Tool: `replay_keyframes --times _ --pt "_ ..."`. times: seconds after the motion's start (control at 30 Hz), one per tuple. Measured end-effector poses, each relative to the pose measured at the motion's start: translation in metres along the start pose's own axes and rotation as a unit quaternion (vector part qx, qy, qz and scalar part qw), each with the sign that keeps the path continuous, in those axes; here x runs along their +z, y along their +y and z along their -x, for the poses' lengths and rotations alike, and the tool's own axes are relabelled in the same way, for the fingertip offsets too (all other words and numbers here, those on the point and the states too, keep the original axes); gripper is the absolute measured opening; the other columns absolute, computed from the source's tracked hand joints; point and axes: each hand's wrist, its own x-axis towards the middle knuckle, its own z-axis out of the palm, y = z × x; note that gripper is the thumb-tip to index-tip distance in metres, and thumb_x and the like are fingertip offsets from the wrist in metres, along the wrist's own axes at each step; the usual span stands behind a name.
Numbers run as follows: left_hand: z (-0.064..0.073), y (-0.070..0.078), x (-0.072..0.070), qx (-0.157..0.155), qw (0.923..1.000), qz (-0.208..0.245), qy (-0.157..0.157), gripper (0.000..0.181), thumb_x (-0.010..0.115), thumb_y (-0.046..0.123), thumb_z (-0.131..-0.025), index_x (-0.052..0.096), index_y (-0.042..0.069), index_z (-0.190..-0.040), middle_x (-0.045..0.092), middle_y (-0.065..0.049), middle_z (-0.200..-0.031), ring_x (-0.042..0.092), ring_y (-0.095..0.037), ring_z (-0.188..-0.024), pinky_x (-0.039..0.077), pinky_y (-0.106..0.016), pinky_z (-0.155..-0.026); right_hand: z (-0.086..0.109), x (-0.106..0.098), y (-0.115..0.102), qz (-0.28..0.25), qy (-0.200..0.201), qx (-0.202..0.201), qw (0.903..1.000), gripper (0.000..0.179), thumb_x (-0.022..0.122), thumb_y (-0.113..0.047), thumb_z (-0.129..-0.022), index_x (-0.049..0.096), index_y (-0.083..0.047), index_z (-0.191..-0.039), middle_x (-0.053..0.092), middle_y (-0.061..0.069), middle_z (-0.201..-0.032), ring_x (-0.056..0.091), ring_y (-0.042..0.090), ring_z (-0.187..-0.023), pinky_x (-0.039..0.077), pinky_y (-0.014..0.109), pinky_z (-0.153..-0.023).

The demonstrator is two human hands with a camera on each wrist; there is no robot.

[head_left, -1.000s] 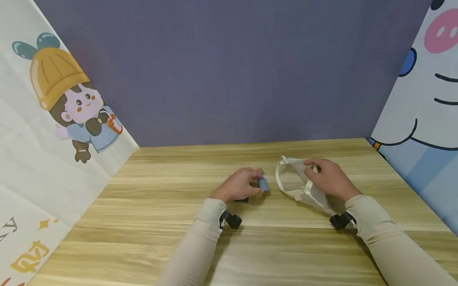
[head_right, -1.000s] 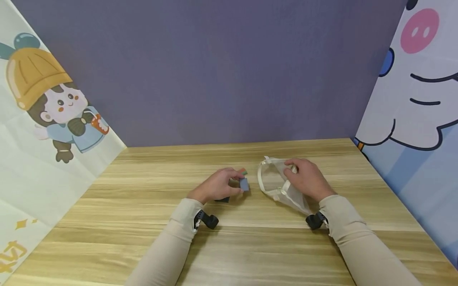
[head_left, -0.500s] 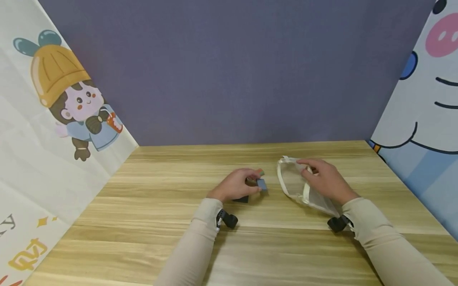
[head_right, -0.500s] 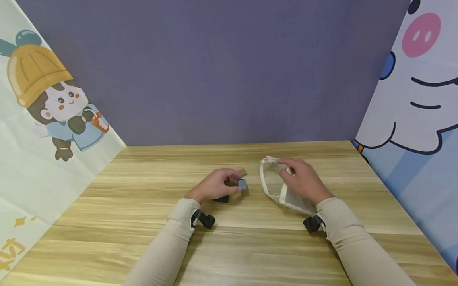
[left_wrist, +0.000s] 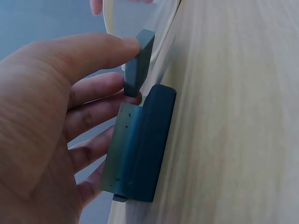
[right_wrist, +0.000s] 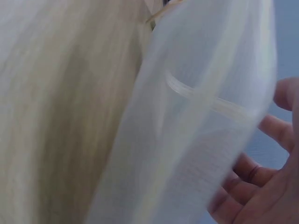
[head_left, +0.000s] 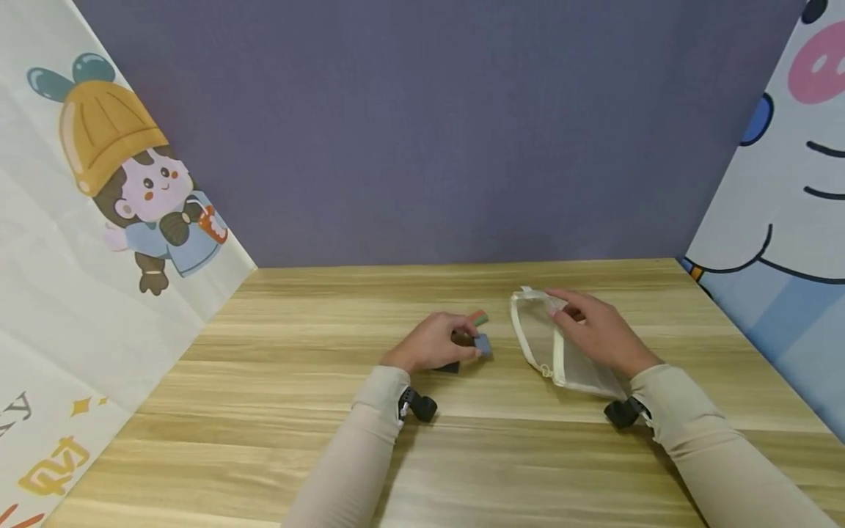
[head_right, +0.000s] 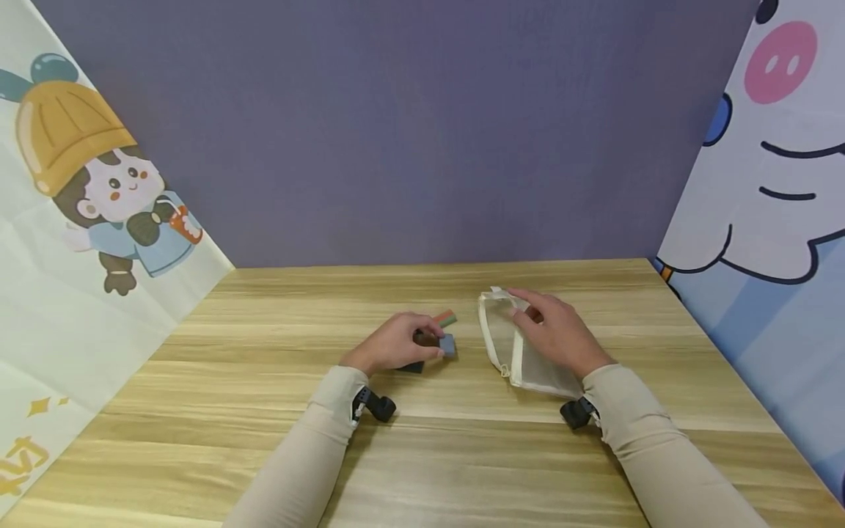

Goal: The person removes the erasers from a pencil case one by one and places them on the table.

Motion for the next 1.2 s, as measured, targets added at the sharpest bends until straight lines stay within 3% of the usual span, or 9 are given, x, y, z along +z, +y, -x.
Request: replay_keyframes --times 0.63,0.93,1.2 --pt "0.0022 -0.0008 0.0029 0.000 0.9992 -0.038 -0.009 0.023 0.070 0.040 -0.080 0.065 0.028 -0.099 0.064 0.016 -0.093 0.057 -0.003 -0.092 0.044 -0.028 -0.083 -0.0008 -0.0020 0.0022 -0.003 0.004 -0.001 1.0000 0.053 0.036 -0.047 -0.097 0.047 -0.012 -0.135 0.052 0.013 -0.127 0.053 0.031 -0.106 0.042 0.051 -0.083" --pt "0.0059 0.0000 -0.0007 0.000 0.9989 -0.044 -0.013 0.024 0.071 0.036 -0.081 0.065 0.026 -0.102 0.064 0.016 -0.095 0.058 -0.003 -0.093 0.044 -0.027 -0.084 -0.0019 0.0005 0.0022 0.008 0.025 0.009 0.9996 0.051 0.038 -0.049 -0.096 0.057 -0.012 -0.125 0.057 0.012 -0.120 0.054 0.029 -0.102 0.042 0.049 -0.082" --pt "0.0056 0.0028 -0.0022 -0.004 0.9989 -0.043 -0.018 0.024 0.071 0.035 -0.081 0.066 0.025 -0.103 0.063 0.017 -0.094 0.057 -0.003 -0.090 0.045 -0.025 -0.079 -0.0003 -0.0060 0.0040 0.003 0.008 0.025 0.9996 0.053 0.036 -0.047 -0.097 0.042 -0.012 -0.136 0.058 0.010 -0.108 0.055 0.027 -0.097 0.045 0.046 -0.074"
